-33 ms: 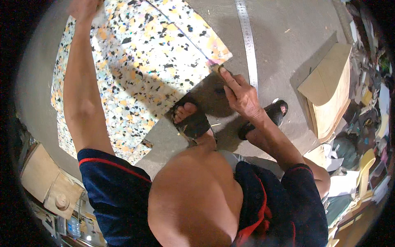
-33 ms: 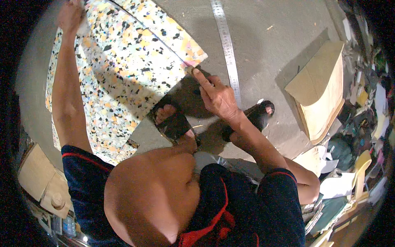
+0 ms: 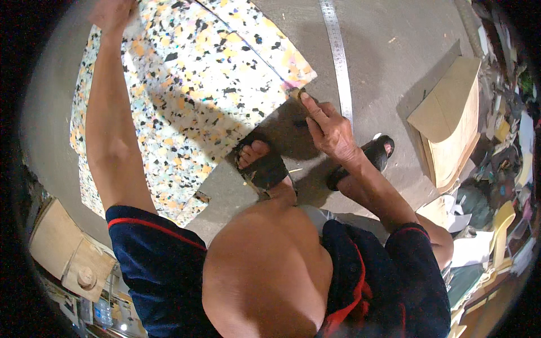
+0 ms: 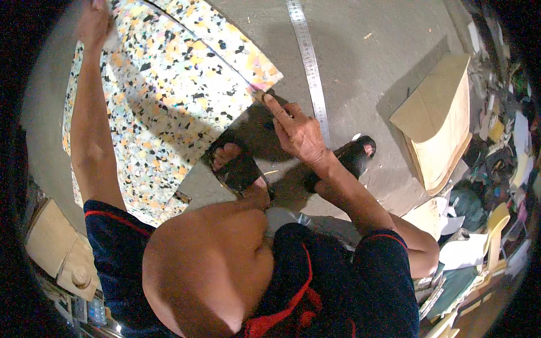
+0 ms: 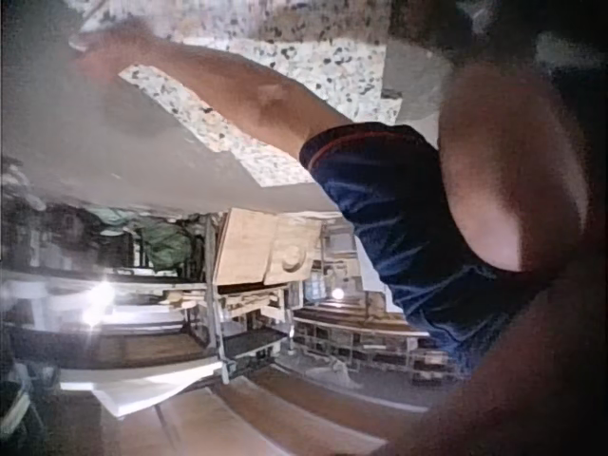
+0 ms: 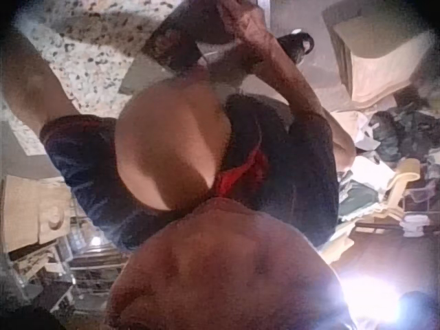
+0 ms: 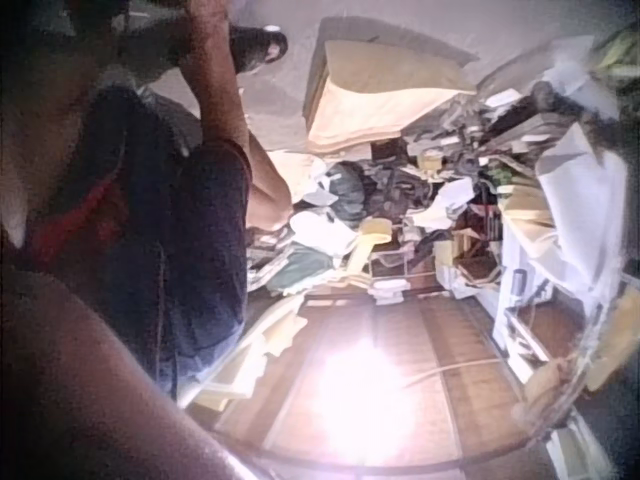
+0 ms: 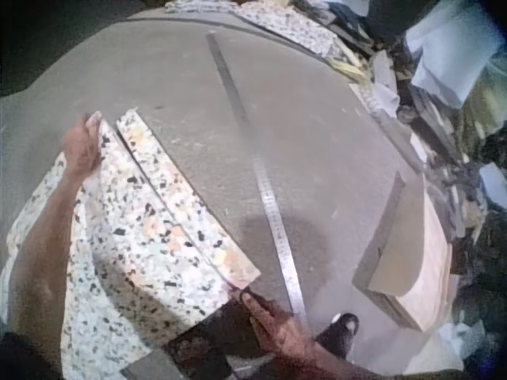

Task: The person measures and marks a speckled laminate sheet using a metal ruler and a blue pen, then cuts along the marked lines with a utility knife. The person repeats the measure-mark-cut cycle on multiple sections of the sheet.

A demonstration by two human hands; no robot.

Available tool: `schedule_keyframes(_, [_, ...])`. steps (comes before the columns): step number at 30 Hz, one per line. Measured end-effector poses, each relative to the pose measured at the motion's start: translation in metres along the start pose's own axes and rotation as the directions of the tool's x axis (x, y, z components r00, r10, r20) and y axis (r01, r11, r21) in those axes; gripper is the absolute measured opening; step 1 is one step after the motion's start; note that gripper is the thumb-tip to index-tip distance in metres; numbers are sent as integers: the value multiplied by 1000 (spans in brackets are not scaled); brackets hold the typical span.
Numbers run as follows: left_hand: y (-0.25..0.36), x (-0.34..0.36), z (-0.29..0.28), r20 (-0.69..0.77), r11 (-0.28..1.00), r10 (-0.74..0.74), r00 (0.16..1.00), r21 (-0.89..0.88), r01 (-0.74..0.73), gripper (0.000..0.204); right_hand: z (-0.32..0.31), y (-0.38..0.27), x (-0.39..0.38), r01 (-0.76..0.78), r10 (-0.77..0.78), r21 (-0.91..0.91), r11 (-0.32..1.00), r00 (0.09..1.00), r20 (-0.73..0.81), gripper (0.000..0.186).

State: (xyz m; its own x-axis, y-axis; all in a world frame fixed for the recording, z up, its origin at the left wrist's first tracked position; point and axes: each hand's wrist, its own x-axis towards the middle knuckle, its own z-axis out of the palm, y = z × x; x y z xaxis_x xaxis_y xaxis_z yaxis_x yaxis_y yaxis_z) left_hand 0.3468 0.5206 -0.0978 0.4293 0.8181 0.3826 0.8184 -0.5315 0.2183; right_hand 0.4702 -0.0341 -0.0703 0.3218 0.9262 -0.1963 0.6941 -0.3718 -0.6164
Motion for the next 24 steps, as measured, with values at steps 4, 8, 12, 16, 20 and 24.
schedule_keyframes(4, [13,0,-11,13,991,18,1000,-132,-16,61,0,15,-24,6,-7,-23,1000,999,-31,65])
schedule_keyframes(8, [13,1,-11,106,983,-44,993,-175,62,60,0,28,-65,-27,26,-49,998,999,-20,66])
schedule_keyframes(12, [4,10,3,14,998,-46,999,-33,46,65,-7,27,-81,1,-1,-3,1000,999,-49,67])
schedule_keyframes(16, [-10,19,10,-32,999,-40,999,29,41,80,-5,26,-53,41,-40,21,999,997,-69,67])
schedule_keyframes(20, [-13,22,12,30,996,-65,997,63,63,78,9,34,-21,56,-55,7,998,996,-71,66])
schedule_keyframes(24, [-9,25,16,15,995,-79,997,65,78,78,2,39,-43,5,-4,28,1000,1000,-30,64])
